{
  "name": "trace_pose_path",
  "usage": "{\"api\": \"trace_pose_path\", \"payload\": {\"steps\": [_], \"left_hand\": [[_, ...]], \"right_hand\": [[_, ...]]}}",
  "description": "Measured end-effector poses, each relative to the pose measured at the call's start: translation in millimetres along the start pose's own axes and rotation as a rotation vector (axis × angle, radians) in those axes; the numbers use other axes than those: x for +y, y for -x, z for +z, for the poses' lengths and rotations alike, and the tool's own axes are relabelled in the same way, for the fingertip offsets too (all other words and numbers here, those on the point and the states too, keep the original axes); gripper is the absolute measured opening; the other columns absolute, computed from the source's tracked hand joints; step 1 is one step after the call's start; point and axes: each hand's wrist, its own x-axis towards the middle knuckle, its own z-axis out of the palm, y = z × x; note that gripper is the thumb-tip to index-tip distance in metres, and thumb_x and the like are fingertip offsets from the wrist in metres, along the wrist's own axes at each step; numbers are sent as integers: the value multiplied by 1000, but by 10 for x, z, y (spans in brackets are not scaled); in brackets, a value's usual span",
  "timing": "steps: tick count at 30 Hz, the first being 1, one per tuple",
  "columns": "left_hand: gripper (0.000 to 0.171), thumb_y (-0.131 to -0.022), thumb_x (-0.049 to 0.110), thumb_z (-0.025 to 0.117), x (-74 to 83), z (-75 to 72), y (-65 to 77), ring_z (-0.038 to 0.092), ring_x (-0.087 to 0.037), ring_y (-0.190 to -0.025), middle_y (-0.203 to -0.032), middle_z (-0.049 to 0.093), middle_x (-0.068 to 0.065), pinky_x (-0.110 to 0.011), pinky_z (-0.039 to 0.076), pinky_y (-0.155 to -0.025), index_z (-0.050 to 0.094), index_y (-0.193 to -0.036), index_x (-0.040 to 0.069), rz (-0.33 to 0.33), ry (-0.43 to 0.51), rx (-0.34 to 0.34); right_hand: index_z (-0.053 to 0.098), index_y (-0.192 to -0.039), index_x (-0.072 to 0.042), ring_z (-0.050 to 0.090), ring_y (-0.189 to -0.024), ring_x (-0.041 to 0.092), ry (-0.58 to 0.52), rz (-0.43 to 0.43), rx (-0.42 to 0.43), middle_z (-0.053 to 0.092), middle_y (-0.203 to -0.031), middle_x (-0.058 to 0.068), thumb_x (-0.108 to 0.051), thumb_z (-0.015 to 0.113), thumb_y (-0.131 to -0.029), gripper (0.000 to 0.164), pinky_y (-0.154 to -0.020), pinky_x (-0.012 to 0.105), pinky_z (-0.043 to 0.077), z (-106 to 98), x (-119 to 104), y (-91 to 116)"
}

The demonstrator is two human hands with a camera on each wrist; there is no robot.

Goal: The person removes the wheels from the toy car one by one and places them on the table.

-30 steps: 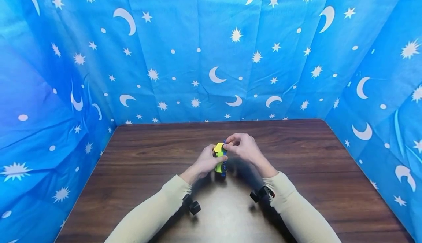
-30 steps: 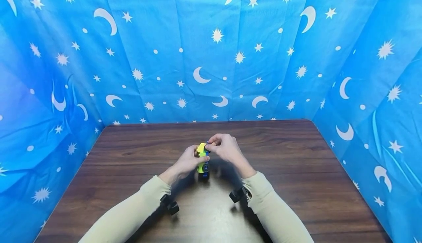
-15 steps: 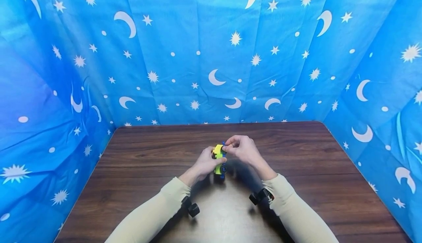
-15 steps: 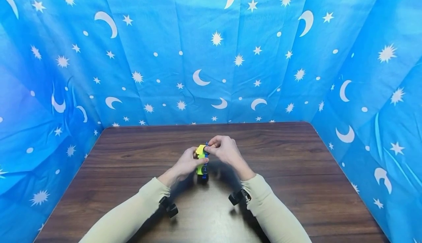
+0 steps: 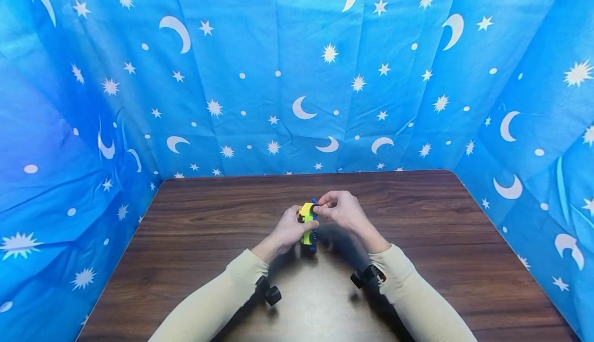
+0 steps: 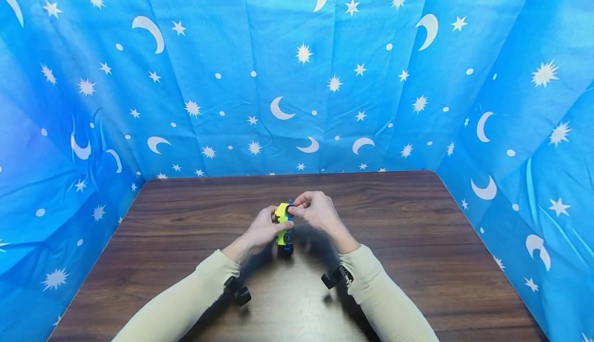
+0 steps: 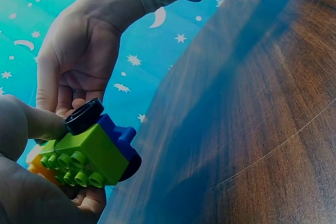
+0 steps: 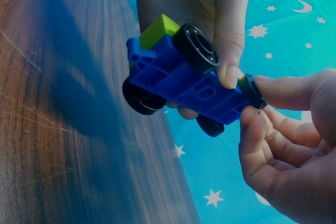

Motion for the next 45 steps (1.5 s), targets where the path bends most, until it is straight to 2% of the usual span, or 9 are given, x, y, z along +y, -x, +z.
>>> {"api": "trace_pose_path", "payload": {"steps": [5, 19, 32, 45], "left_hand": [[49, -86, 9, 72, 8, 4, 9, 64, -20, -86, -107, 60, -17, -32, 58, -73, 45, -124, -5, -9, -9, 1], [49, -85, 8, 72, 20, -1, 41, 62, -20, -87, -107, 59, -18, -31, 57, -74, 45, -123, -7, 30, -27, 4], [48, -86, 9, 71, 35, 28, 29, 62, -21, -86, -107, 59, -18, -31, 58, -73, 46, -123, -7, 19, -45, -5], [48, -86, 8, 71, 64, 0, 25, 63, -20, -87, -107, 59, -17, -32, 58, -74, 46, -124, -7, 7, -41, 0]], "right_hand": [[69, -88, -6, 64, -63, 13, -21, 10, -5, 70, -75, 4, -19, 77, -84, 16, -57, 27, 55, 19, 1, 8], [63, -90, -4, 53, -65, 16, -63, -52, -45, 62, -76, 4, -14, 70, -89, 12, -54, 27, 43, 54, -1, 32], [62, -89, -5, 52, -65, 16, -88, -62, -35, 59, -75, 3, -15, 69, -90, 12, -53, 26, 42, 47, 57, 43], [61, -89, -5, 53, -66, 15, -44, -93, -20, 59, -75, 3, -14, 69, -90, 12, -56, 27, 44, 57, 4, 38]]}}
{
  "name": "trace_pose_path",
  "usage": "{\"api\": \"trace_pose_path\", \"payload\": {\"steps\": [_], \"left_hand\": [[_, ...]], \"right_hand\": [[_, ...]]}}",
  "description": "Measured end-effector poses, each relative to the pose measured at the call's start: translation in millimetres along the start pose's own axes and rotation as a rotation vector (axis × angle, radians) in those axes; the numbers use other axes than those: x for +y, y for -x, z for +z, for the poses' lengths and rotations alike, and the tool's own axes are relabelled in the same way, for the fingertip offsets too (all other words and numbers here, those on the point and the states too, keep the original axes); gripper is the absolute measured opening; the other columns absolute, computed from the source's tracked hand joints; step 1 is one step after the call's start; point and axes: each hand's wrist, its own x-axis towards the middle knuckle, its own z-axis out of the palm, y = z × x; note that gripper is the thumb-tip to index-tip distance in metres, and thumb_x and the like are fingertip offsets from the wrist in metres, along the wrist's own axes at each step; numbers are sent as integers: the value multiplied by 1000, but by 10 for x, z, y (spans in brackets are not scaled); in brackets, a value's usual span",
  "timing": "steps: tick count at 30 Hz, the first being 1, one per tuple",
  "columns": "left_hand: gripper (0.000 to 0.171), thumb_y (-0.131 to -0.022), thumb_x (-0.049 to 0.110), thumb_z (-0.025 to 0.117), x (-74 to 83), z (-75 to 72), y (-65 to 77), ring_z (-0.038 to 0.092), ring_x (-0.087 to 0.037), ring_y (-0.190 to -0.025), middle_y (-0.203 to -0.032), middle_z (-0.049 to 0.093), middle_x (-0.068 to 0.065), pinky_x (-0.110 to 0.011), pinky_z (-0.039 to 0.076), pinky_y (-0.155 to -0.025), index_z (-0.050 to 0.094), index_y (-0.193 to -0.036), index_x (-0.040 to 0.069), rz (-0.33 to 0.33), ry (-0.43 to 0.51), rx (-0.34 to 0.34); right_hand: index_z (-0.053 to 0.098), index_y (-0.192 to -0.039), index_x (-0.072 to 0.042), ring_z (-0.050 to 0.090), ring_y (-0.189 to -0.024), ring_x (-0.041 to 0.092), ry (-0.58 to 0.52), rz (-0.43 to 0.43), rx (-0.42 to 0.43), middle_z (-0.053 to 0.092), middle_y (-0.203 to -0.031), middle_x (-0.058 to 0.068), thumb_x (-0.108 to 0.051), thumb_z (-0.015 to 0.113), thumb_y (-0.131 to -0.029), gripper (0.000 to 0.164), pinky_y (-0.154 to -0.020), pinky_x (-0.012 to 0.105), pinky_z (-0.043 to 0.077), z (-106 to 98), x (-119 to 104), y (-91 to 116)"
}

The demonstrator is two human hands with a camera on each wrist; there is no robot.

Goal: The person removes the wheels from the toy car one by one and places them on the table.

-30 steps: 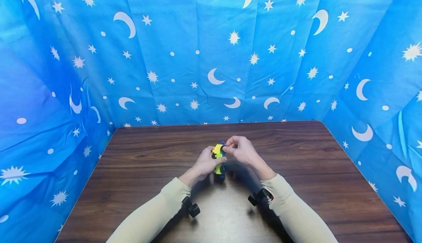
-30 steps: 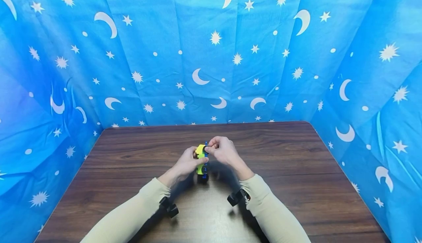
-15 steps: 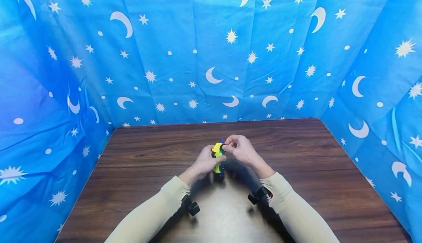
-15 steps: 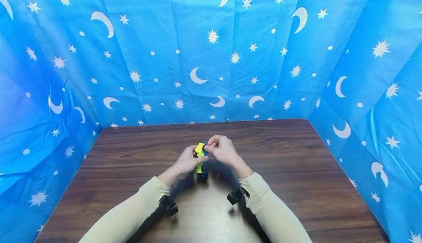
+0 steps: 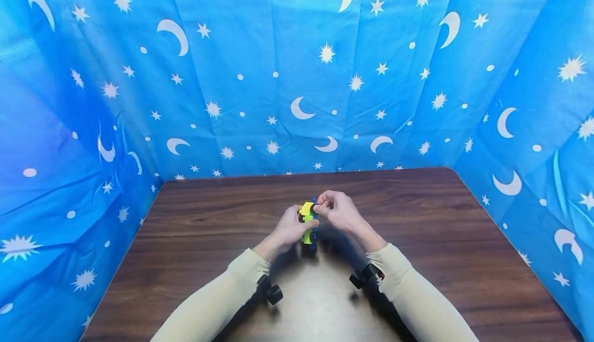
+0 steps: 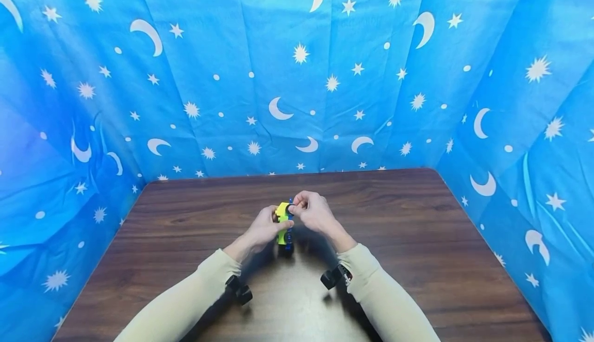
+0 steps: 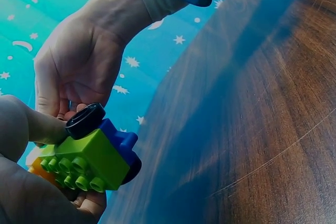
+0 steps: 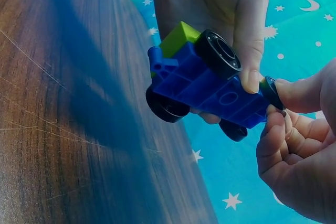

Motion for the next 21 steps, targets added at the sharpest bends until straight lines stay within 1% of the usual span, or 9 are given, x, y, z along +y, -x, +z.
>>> {"api": "trace_pose_path", "payload": {"steps": [4, 9, 14, 21], "left_hand": [[48, -86, 7, 70, -11, 15, 9, 63, -20, -88, -107, 59, -17, -32, 58, -75, 46, -124, -8, -2, 14, 3], [47, -86, 6, 71, -11, 24, 11, 62, -21, -88, -107, 60, -18, -31, 57, -76, 47, -123, -8, 12, 38, 6], [47, -85, 5, 71, -7, 44, 9, 63, -22, -87, -106, 59, -18, -35, 58, -76, 47, -123, -9, 24, 33, 5], [46, -85, 5, 71, -14, 40, 9, 62, -20, -86, -106, 59, -17, -31, 58, -74, 47, -122, -9, 21, 16, 9]], "right_hand": [[61, -89, -6, 53, -66, 16, 8, 3, 3, 59, -75, 4, -13, 69, -90, 11, -56, 27, 45, 10, 5, 13], [61, -89, -7, 53, -65, 16, 25, -13, 19, 59, -74, 3, -15, 69, -90, 11, -55, 27, 44, 21, 8, 20], [60, -88, -7, 52, -64, 15, 24, -24, 28, 59, -74, 2, -14, 69, -90, 11, -54, 27, 44, 8, 8, 37], [61, -88, -7, 53, -63, 15, 39, -30, 31, 59, -72, 2, -13, 69, -90, 11, -54, 27, 43, 16, 12, 35]]}}
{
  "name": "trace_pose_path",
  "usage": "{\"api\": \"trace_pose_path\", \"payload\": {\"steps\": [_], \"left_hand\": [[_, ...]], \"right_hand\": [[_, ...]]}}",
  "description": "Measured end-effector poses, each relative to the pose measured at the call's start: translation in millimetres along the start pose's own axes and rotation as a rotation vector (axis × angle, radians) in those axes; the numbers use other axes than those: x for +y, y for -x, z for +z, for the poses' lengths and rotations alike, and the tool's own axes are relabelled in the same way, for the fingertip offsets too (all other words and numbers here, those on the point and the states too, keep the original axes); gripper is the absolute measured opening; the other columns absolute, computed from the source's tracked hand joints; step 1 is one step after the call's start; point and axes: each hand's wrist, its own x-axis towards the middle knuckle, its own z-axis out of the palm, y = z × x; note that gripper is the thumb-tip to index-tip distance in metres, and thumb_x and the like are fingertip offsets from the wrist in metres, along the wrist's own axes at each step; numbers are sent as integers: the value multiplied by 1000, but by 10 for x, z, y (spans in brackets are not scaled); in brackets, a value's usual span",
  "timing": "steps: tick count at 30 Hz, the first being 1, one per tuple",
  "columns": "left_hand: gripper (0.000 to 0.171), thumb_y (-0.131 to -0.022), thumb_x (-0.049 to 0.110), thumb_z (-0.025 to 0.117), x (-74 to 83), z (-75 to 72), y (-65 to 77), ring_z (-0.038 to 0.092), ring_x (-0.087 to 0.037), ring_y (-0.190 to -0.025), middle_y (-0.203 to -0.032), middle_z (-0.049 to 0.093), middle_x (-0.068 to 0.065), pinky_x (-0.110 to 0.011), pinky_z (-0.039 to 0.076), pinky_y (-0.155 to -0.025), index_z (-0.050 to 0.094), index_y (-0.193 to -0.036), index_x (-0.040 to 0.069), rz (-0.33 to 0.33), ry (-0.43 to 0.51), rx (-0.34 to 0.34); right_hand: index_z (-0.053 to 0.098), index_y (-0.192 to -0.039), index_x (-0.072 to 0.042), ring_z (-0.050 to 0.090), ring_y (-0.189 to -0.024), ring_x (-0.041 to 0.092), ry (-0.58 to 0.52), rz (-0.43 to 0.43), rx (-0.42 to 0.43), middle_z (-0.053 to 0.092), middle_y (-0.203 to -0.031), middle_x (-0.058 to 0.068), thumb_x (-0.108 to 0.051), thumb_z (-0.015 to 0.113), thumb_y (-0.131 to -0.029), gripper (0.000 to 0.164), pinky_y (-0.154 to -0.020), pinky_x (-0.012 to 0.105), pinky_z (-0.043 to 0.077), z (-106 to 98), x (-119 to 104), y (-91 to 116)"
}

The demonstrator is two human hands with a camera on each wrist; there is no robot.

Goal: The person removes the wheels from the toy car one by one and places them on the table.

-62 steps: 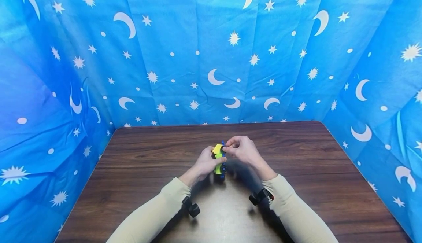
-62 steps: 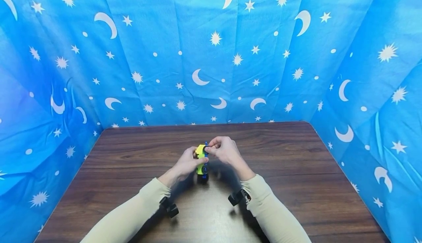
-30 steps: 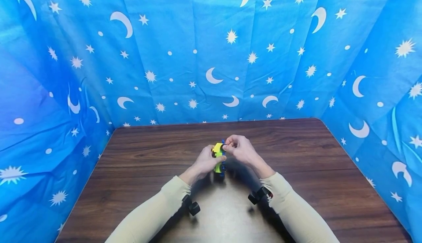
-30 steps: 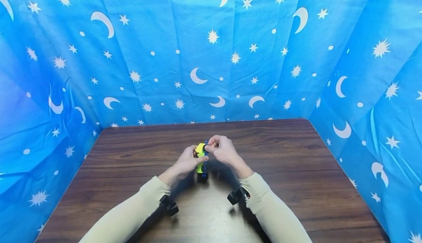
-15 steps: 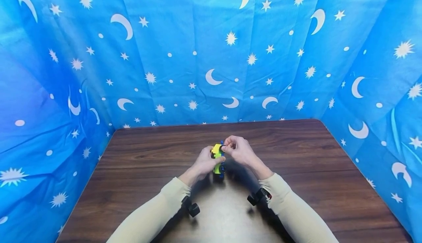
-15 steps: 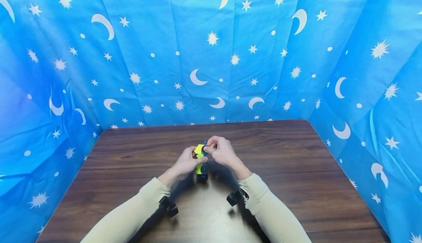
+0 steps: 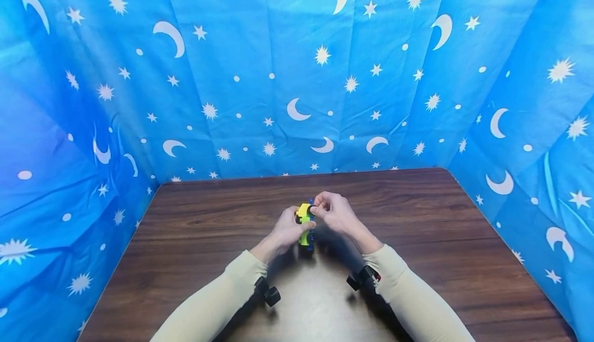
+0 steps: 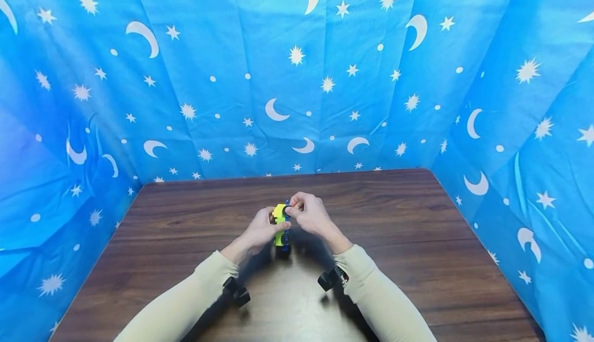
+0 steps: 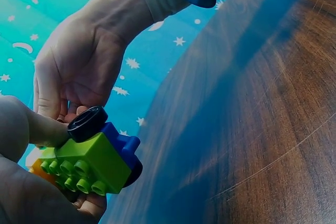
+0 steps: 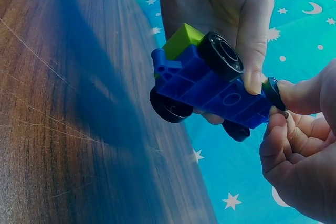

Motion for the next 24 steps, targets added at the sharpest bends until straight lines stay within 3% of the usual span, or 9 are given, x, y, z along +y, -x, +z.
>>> {"api": "trace_pose_path", "payload": {"steps": [24], "left_hand": [[45, -85, 6, 70, 12, -1, -10, 62, -21, -86, -106, 58, -17, -32, 58, -74, 47, -122, -6, -32, -11, 12]], "right_hand": [[60, -88, -9, 52, -64, 15, 17, -11, 21, 57, -73, 1, -13, 68, -91, 9, -54, 26, 41, 33, 30, -7]]}}
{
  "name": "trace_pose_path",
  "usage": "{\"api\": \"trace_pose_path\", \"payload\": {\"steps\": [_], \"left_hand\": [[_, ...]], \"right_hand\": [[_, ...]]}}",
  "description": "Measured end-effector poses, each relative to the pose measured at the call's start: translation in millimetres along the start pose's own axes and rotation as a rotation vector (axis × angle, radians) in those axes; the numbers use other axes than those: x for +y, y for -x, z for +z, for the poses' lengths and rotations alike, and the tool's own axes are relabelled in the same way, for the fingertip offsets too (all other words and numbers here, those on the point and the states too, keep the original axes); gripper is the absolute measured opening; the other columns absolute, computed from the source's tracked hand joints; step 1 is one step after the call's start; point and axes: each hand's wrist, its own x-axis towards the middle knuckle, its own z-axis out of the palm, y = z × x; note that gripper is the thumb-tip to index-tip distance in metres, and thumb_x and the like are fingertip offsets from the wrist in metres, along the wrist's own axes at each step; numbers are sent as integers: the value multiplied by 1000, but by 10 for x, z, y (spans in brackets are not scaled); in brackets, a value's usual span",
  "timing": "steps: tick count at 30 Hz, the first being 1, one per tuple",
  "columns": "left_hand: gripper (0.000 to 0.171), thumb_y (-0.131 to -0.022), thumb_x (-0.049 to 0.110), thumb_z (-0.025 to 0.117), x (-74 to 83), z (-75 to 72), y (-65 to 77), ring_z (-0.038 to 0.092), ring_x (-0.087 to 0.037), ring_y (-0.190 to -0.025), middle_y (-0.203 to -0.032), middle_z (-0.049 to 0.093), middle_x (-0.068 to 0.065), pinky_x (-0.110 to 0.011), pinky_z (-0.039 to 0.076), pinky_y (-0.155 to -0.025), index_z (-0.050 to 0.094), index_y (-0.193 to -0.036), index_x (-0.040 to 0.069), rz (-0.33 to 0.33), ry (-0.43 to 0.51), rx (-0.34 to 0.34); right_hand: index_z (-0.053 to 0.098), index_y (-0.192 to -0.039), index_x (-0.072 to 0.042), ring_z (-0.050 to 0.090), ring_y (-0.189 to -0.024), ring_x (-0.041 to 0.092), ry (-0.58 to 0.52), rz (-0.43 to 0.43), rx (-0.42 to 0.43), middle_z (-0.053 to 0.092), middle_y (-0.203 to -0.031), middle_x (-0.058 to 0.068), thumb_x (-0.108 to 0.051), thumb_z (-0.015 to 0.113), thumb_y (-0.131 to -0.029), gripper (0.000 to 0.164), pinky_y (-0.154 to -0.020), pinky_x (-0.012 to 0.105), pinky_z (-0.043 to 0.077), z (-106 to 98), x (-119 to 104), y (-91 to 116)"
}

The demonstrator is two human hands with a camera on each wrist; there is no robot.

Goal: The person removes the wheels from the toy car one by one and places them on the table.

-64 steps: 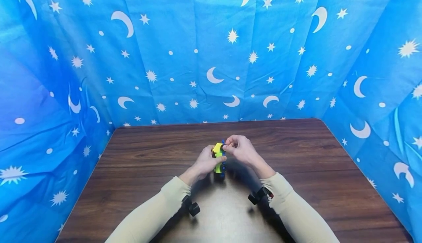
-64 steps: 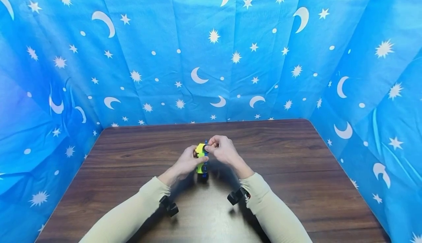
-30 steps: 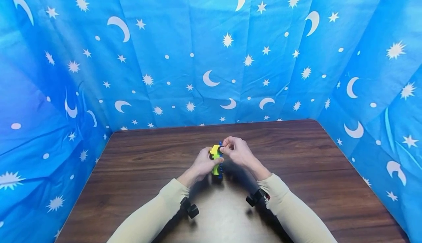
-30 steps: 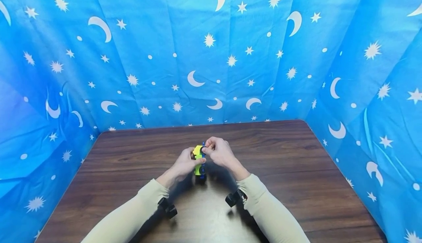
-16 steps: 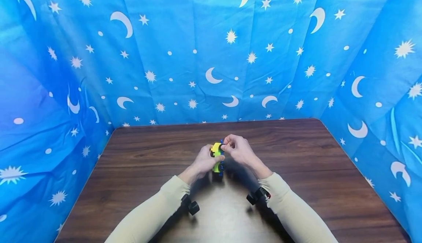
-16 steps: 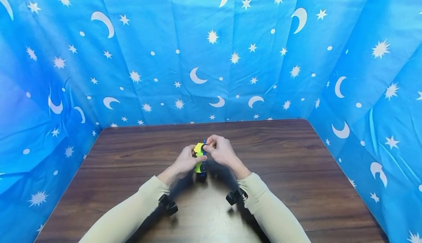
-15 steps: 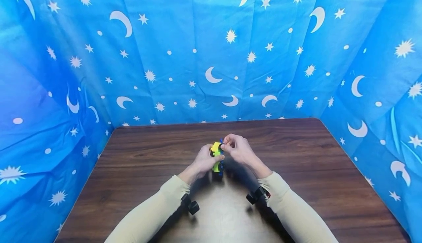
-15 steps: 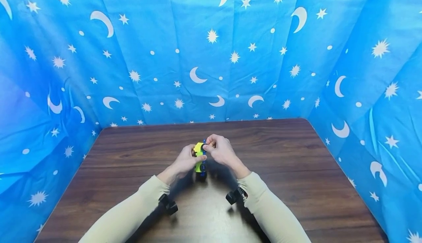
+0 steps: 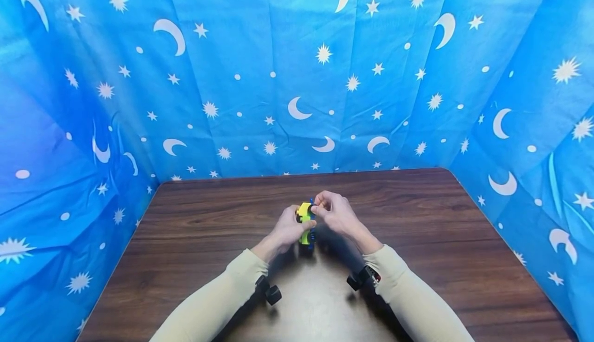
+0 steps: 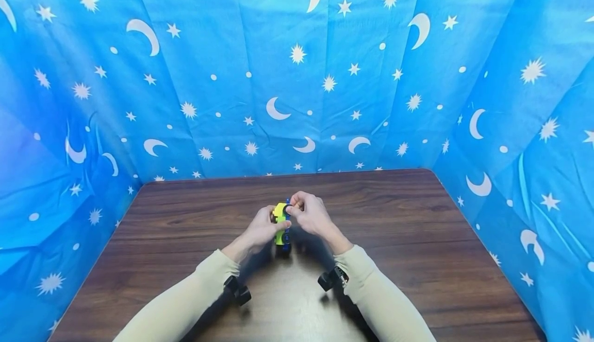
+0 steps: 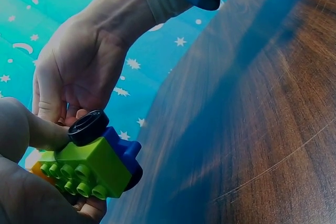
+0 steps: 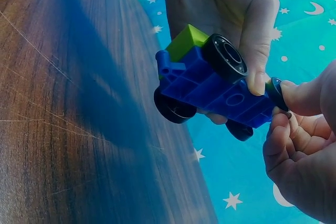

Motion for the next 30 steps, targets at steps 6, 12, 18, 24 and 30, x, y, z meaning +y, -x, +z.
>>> {"api": "trace_pose_path", "payload": {"steps": [6, 12, 18, 24, 30], "left_hand": [[43, -86, 6, 70, 0, 4, -7, 62, -21, -87, -107, 57, -16, -32, 58, -75, 48, -122, -6, 1, -13, 8], [43, -86, 6, 70, -8, 0, -30, 62, -21, -88, -107, 58, -16, -32, 58, -75, 48, -122, -5, 6, -13, 7], [43, -86, 6, 70, 6, -6, -28, 62, -21, -88, -107, 58, -16, -32, 58, -75, 48, -121, -5, 3, -21, 4], [43, -85, 6, 70, 21, -18, -24, 62, -21, -88, -107, 57, -16, -32, 58, -74, 48, -121, -5, -5, -16, -3], [42, -86, 5, 70, 34, -27, -11, 62, -22, -88, -106, 57, -17, -33, 58, -74, 47, -120, -5, -18, -22, -3]], "right_hand": [[60, -89, -9, 52, -64, 15, -4, -5, 0, 58, -73, 1, -13, 67, -92, 9, -54, 25, 42, -1, -4, -1], [60, -89, -8, 51, -64, 16, -12, -11, 2, 58, -73, 3, -11, 67, -91, 8, -54, 26, 41, -7, -16, -1], [60, -89, -9, 52, -64, 15, -10, -15, 3, 59, -74, 2, -12, 68, -91, 8, -53, 25, 41, -4, -17, 0], [60, -88, -10, 51, -63, 15, -9, -28, 15, 58, -72, 1, -12, 67, -91, 8, -52, 25, 40, 8, -13, 6], [59, -88, -10, 50, -62, 14, 5, -63, 35, 57, -72, 0, -9, 67, -91, 8, -51, 25, 40, 32, 11, 9]]}}
